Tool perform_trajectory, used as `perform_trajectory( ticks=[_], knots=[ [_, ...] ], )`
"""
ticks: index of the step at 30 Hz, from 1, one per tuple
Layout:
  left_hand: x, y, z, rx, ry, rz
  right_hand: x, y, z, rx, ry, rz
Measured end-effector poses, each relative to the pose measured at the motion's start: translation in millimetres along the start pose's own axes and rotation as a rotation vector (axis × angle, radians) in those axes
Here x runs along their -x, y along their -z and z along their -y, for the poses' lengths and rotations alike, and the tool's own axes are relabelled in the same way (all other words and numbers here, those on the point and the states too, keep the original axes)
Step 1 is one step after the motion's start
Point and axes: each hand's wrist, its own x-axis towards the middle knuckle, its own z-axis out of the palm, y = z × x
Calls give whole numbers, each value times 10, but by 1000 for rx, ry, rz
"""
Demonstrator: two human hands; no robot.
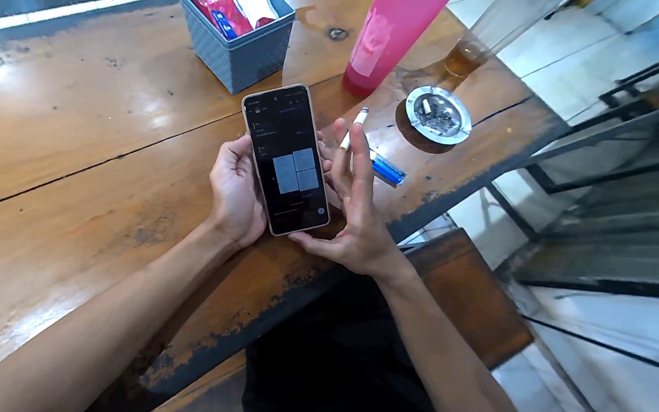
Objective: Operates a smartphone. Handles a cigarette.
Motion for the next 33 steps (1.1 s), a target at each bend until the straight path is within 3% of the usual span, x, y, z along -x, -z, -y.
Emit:
perform_trajectory(
  ticks=[5,12,24,33],
  knots=[
    [61,14,-41,-91,96,238,14,-15,21,-18,-19,-139],
    [-5,77,-2,-78,125,429,32,-29,-21,-66,-12,-284],
    [-25,111,6,-130,92,489,49,-39,6,-35,-20,-313],
    [-29,110,-18,-187,142,441,46,-35,1,-56,-56,-313]
  ],
)
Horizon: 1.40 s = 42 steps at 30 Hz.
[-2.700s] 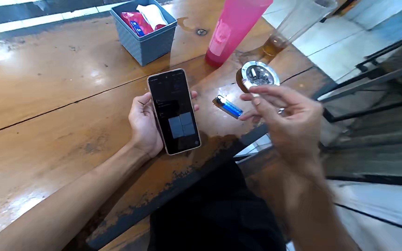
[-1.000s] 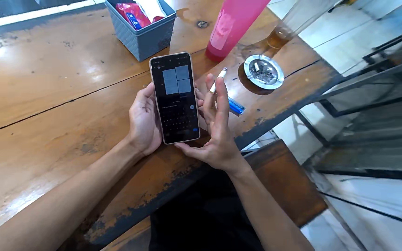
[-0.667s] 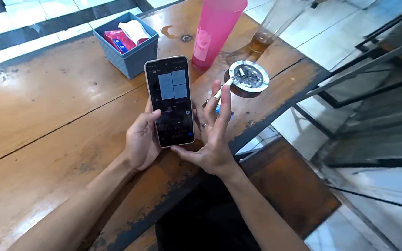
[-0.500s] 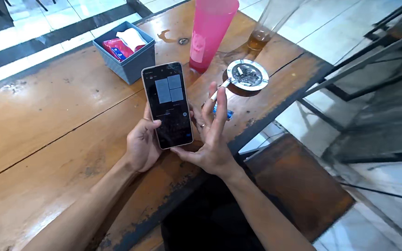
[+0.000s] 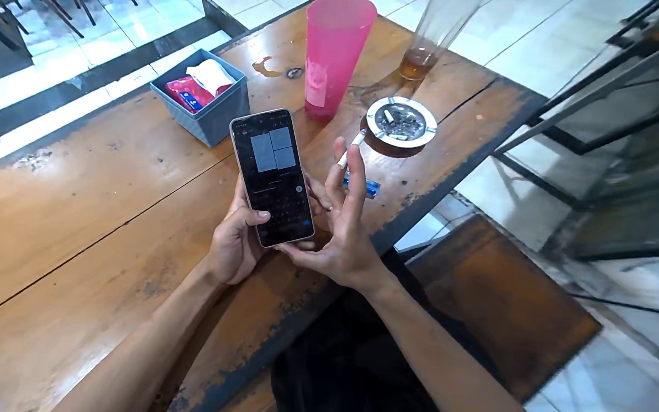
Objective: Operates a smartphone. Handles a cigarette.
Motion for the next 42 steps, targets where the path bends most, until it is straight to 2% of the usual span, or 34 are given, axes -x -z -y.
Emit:
perform_trajectory(
  ticks=[4,7,13,24,42],
  knots=[
    [-8,3,19,10,-24,-17,-5,9,-9,8,8,7],
    [-6,-15,17,-15,-12,-53,-32,24,-16,-110,1,-20],
    [-7,5,36,-59,-8,15,-54,53,-29,-133,-11,-109],
    [-1,-12,15,38,24,106,-57,81,-7,-169,-61,-69],
    [-7,-18,14,15,47,101,-54,81,-4,-191,-72,-74]
  ],
)
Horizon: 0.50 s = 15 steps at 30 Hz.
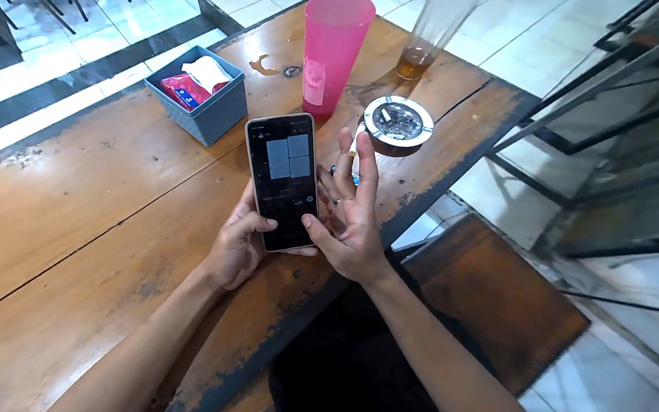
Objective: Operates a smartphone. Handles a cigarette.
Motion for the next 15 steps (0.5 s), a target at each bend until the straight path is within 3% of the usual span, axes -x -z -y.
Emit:
perform_trajectory(
  ticks=[15],
  knots=[
    [-9,18,3,23,11,24,-5,-4,-4,-12,-4,7]
  ],
)
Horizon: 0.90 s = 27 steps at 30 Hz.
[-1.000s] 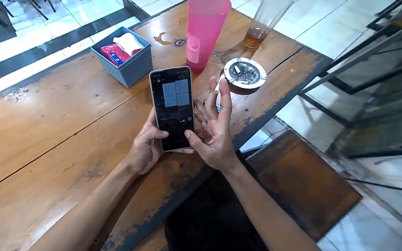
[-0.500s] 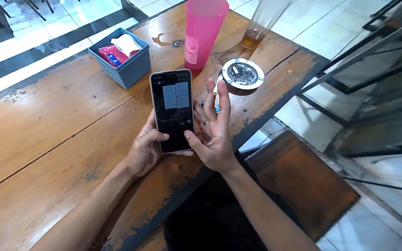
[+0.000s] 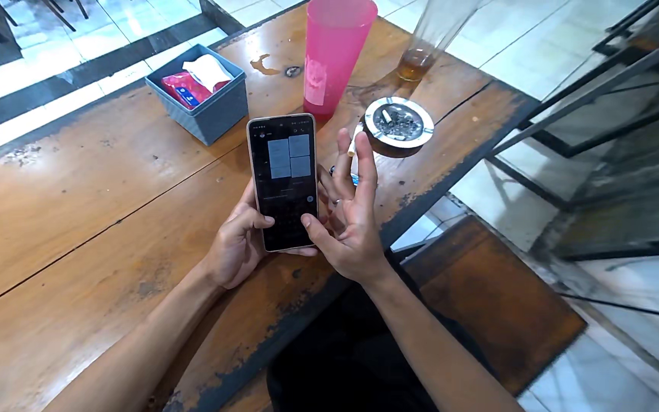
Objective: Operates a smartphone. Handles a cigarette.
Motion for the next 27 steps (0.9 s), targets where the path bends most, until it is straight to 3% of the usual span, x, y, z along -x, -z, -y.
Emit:
perform_trajectory(
  ticks=[22,27],
  knots=[
    [6,-6,-2,-32,-2,-24,-4,-8,13,24,1,-3],
    [2,-4,-6,1,1,9,9,-2,26,18,28,-76]
  ],
)
